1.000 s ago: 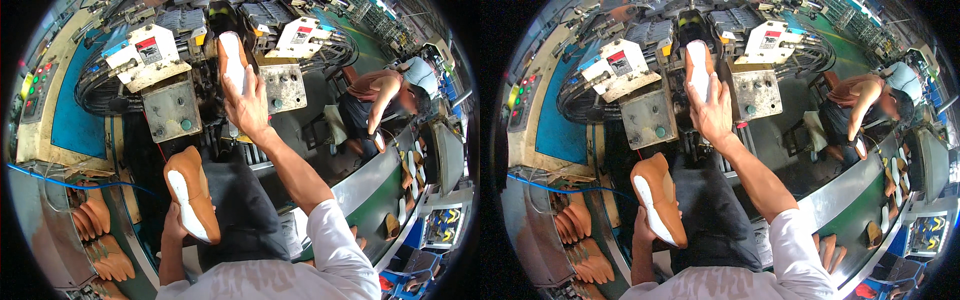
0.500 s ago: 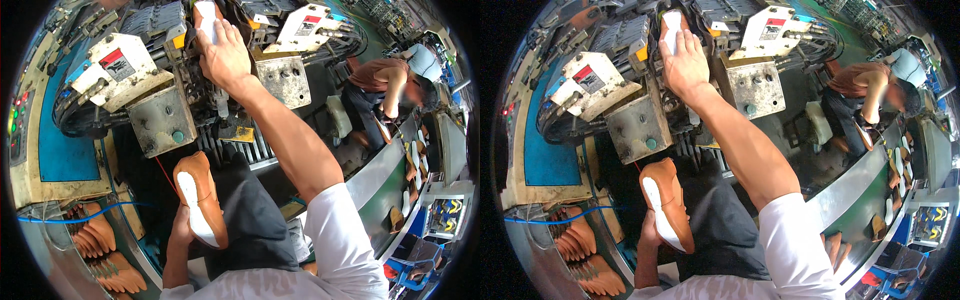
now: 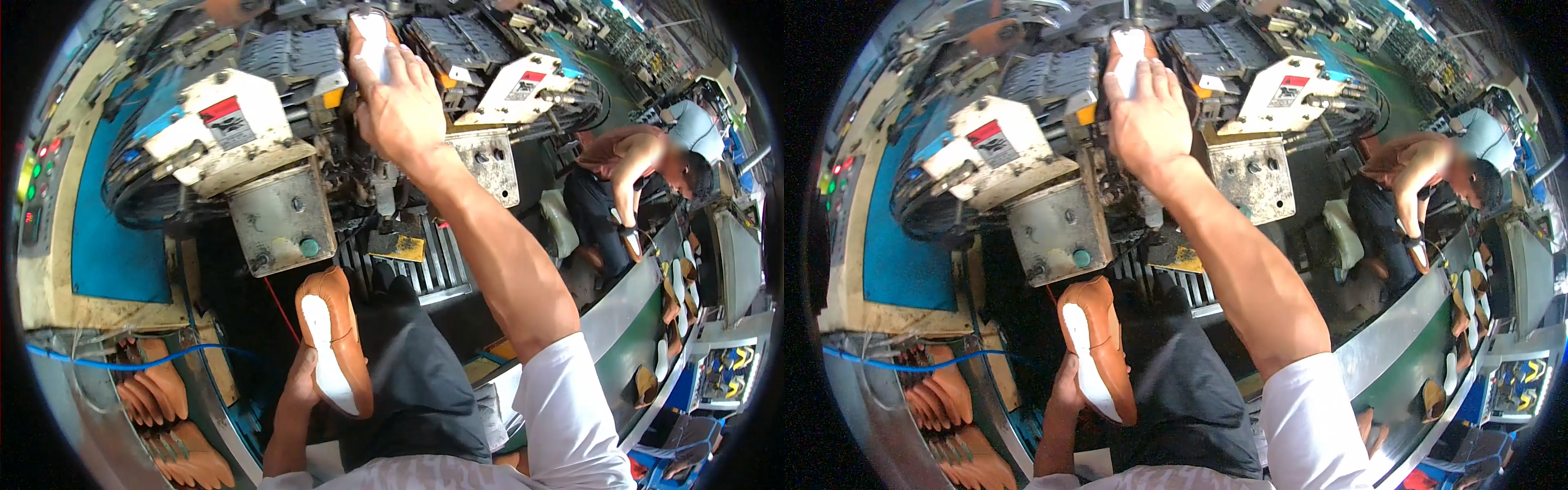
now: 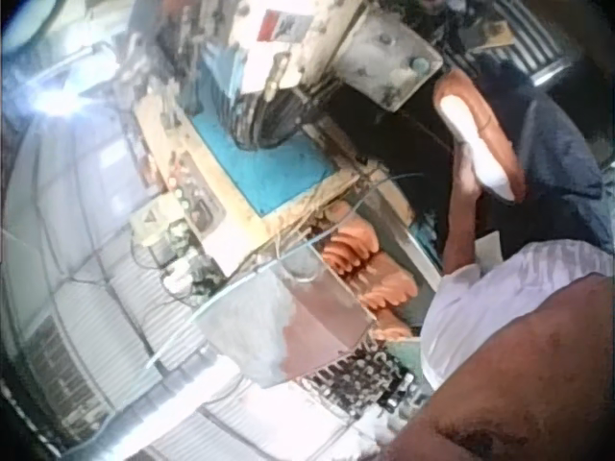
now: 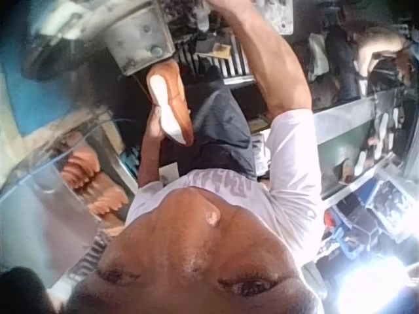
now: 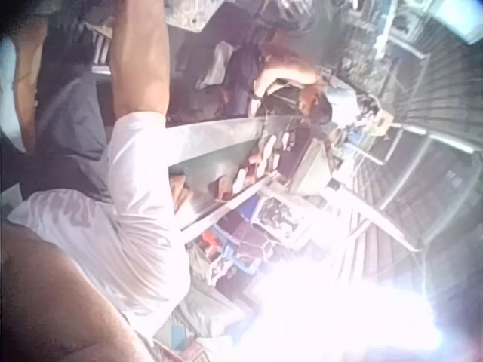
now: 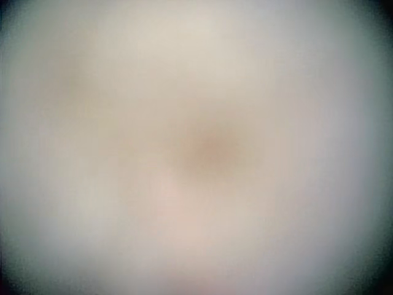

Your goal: The person repeatedly picks up shoe lasts and white insoles from a conveyor belt, places them into a machine, and presses a button to attach the insoles. They then remove the assembled units and place them back onto the belt. The process is repeated continuously throughout the clip.

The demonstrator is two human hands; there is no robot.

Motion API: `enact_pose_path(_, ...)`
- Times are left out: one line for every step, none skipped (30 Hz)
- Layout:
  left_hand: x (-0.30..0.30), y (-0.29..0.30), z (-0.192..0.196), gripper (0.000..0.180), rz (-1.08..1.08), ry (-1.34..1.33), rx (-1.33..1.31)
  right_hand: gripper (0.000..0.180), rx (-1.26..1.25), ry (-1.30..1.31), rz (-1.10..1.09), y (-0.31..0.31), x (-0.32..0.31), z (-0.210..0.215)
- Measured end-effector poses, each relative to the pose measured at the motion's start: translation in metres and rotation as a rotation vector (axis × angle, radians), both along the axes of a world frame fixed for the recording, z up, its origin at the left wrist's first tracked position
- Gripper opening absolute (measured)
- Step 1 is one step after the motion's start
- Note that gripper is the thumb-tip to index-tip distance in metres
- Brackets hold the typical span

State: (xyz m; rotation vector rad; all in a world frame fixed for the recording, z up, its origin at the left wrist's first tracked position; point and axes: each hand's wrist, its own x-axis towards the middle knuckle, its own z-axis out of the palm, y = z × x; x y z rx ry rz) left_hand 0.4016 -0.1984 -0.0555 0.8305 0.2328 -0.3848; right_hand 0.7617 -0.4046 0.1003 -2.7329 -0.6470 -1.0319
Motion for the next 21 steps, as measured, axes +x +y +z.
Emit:
enact_pose_path(-0.009,0.008,0.002,0.089,0.027,-0.006,0.007,0.06,-0.002,0.019,0.026,0.005,0.002,0.004)
enact_pose_path(-0.021,0.02,0.002,0.088,0.058,-0.013,0.013,0.066,-0.042,0.023,0.001,0.009,0.008,0.003)
enact_pose_path(-0.033,0.03,0.005,0.087,0.088,-0.017,0.017,0.073,-0.084,0.027,-0.026,0.009,0.011,0.005)
enact_pose_path(-0.05,0.041,0.014,0.084,0.158,0.06,0.058,0.072,-0.119,0.033,-0.024,0.013,0.005,0.009)
enact_pose_path(-0.067,0.054,0.018,0.083,0.196,0.057,0.071,0.071,-0.153,0.041,0.0,0.014,0.001,0.012)
enact_pose_path(-0.085,0.07,0.018,0.082,0.245,0.062,0.096,0.069,-0.153,-0.028,0.007,0.003,-0.003,-0.001)
enact_pose_path(-0.111,0.093,-0.004,0.083,0.298,0.075,0.21,0.067,-0.152,-0.097,0.011,-0.011,-0.008,-0.015)
enact_pose_path(-0.144,0.114,0.001,0.074,0.343,0.189,0.143,0.065,-0.034,-0.102,0.26,-0.011,-0.033,-0.019)
enact_pose_path(-0.153,0.119,0.042,0.079,0.385,0.229,0.394,0.067,0.037,0.013,0.351,-0.012,-0.068,-0.016)
enact_pose_path(-0.18,0.134,0.057,0.084,0.444,0.394,0.434,0.063,0.049,-0.029,0.492,-0.021,-0.09,-0.028)
enact_pose_path(-0.215,0.159,0.036,0.091,0.478,0.216,0.47,0.06,0.114,0.138,0.412,-0.041,-0.118,-0.055)
enact_pose_path(-0.248,0.179,0.018,0.097,0.542,0.183,0.505,0.059,0.173,0.293,0.321,-0.057,-0.143,-0.085)
enact_pose_path(-0.299,0.204,-0.017,0.083,0.648,0.304,0.522,0.053,0.129,0.302,0.343,-0.076,-0.16,-0.12)
enact_pose_path(-0.326,0.221,-0.012,0.083,0.676,0.401,0.741,0.05,-0.018,0.295,0.292,-0.131,-0.152,-0.173)
enact_pose_path(-0.359,0.231,0.0,0.083,0.709,0.516,0.966,0.052,0.054,0.429,0.315,-0.145,-0.177,-0.201)
enact_pose_path(-0.405,0.245,0.017,0.083,0.623,0.55,1.035,0.051,0.069,0.515,0.401,-0.146,-0.2,-0.214)
enact_pose_path(-0.438,0.248,0.03,0.083,0.684,0.586,1.04,0.05,0.081,0.597,0.475,-0.149,-0.223,-0.223)
enact_pose_path(-0.464,0.254,0.042,0.083,0.734,0.607,1.044,0.041,0.043,0.657,0.344,-0.172,-0.232,-0.239)
enact_pose_path(-0.48,0.262,0.045,0.083,0.93,0.627,0.984,0.035,0.008,0.706,0.194,-0.217,-0.25,-0.268)
enact_pose_path(-0.525,0.286,0.005,0.084,0.979,0.606,1.286,0.033,0.17,0.779,0.191,-0.248,-0.256,-0.292)
enact_pose_path(-0.541,0.303,-0.02,0.086,0.954,0.707,1.457,0.031,0.346,0.836,0.169,-0.271,-0.262,-0.302)
